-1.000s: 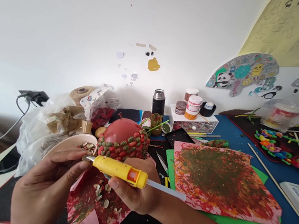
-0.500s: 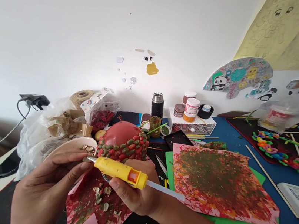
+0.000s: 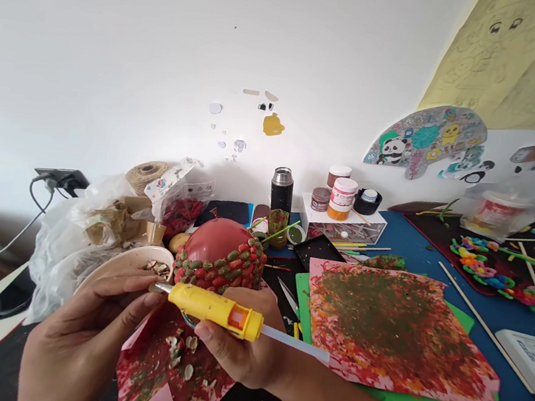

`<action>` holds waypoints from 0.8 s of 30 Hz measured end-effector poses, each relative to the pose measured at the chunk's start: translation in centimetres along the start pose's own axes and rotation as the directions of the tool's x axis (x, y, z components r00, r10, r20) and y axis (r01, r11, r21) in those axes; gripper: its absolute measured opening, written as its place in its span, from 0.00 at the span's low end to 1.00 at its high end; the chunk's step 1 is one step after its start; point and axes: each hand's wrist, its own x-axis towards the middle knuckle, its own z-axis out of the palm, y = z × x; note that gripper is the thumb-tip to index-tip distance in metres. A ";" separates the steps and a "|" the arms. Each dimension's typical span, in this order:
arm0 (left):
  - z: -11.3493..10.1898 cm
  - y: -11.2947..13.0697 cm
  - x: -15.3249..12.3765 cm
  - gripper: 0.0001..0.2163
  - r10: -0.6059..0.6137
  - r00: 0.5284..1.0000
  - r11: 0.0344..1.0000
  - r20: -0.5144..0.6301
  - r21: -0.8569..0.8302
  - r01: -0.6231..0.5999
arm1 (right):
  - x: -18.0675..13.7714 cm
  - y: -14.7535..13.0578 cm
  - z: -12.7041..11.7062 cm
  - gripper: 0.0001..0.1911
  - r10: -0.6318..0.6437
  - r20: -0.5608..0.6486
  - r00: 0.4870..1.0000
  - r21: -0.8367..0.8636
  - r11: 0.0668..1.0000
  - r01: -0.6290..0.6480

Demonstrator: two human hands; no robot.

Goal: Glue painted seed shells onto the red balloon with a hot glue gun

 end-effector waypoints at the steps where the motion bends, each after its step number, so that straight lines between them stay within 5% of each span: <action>1: 0.0 0.0 -0.1 0.14 -0.008 1.000 1.000 0.000 0.000 0.008 | 0.0 0.0 0.0 0.36 0.003 -0.010 1.000 0.017 1.000 -0.003; 24: 0.7 0.9 -0.7 0.19 -0.076 0.995 0.997 -0.070 0.006 0.076 | -0.2 0.3 0.2 0.33 -0.042 -0.005 0.999 -0.052 0.998 0.042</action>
